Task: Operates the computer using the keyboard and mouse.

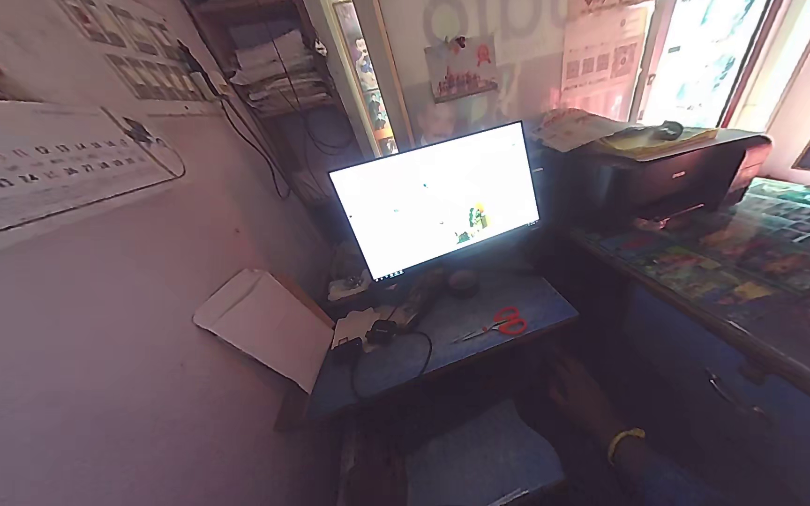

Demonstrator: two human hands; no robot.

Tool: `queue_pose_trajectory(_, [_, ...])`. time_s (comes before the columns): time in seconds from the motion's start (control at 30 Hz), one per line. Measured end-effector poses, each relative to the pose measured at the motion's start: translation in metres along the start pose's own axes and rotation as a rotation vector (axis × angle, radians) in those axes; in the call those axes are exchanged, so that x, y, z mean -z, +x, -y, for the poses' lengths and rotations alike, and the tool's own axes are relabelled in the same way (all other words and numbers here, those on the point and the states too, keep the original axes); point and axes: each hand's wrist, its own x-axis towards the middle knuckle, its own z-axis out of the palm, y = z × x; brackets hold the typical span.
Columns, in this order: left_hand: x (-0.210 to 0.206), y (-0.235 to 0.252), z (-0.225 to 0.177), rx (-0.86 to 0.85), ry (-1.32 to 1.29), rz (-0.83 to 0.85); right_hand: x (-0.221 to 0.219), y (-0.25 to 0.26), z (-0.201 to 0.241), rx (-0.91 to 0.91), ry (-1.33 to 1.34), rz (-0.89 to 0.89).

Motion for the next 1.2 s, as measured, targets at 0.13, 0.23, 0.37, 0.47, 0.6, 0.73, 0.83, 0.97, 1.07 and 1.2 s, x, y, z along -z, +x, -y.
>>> queue_pose_trajectory(0.13, [-0.021, -0.002, 0.014, -0.058, 0.045, -0.076, 0.001, -0.002, 0.0, 0.011, -0.003, -0.009])
queue_pose_trajectory(0.23, [-0.011, -0.002, 0.011, -0.081, -0.001, -0.035, 0.004, -0.003, 0.002, 0.002, -0.005, 0.005])
queue_pose_trajectory(0.37, [-0.009, 0.0, 0.009, -0.077, -0.141, 0.032, 0.003, -0.001, 0.001, 0.027, -0.021, -0.012])
queue_pose_trajectory(0.47, [-0.014, 0.0, 0.012, -0.105, -0.139, 0.056, 0.002, -0.001, -0.001, 0.027, -0.016, -0.005])
queue_pose_trajectory(0.6, [-0.02, -0.002, 0.014, -0.119, -0.105, 0.048, 0.007, 0.001, -0.001, 0.021, -0.001, 0.067])
queue_pose_trajectory(0.73, [-0.019, -0.001, 0.014, -0.119, -0.113, 0.054, 0.005, 0.0, -0.001, 0.031, -0.002, 0.041])
queue_pose_trajectory(0.83, [-0.023, -0.001, 0.015, -0.111, -0.119, 0.058, 0.005, 0.0, -0.001, 0.039, 0.003, 0.021])
queue_pose_trajectory(0.97, [-0.024, 0.0, 0.015, -0.098, -0.127, 0.059, 0.004, 0.0, -0.001, 0.053, -0.001, -0.001])
queue_pose_trajectory(1.07, [-0.025, 0.0, 0.016, -0.113, -0.134, 0.046, 0.004, 0.001, -0.001, 0.057, -0.001, -0.011])
queue_pose_trajectory(1.2, [-0.027, 0.001, 0.017, -0.116, -0.134, 0.038, 0.004, 0.002, -0.001, 0.065, -0.004, -0.015])
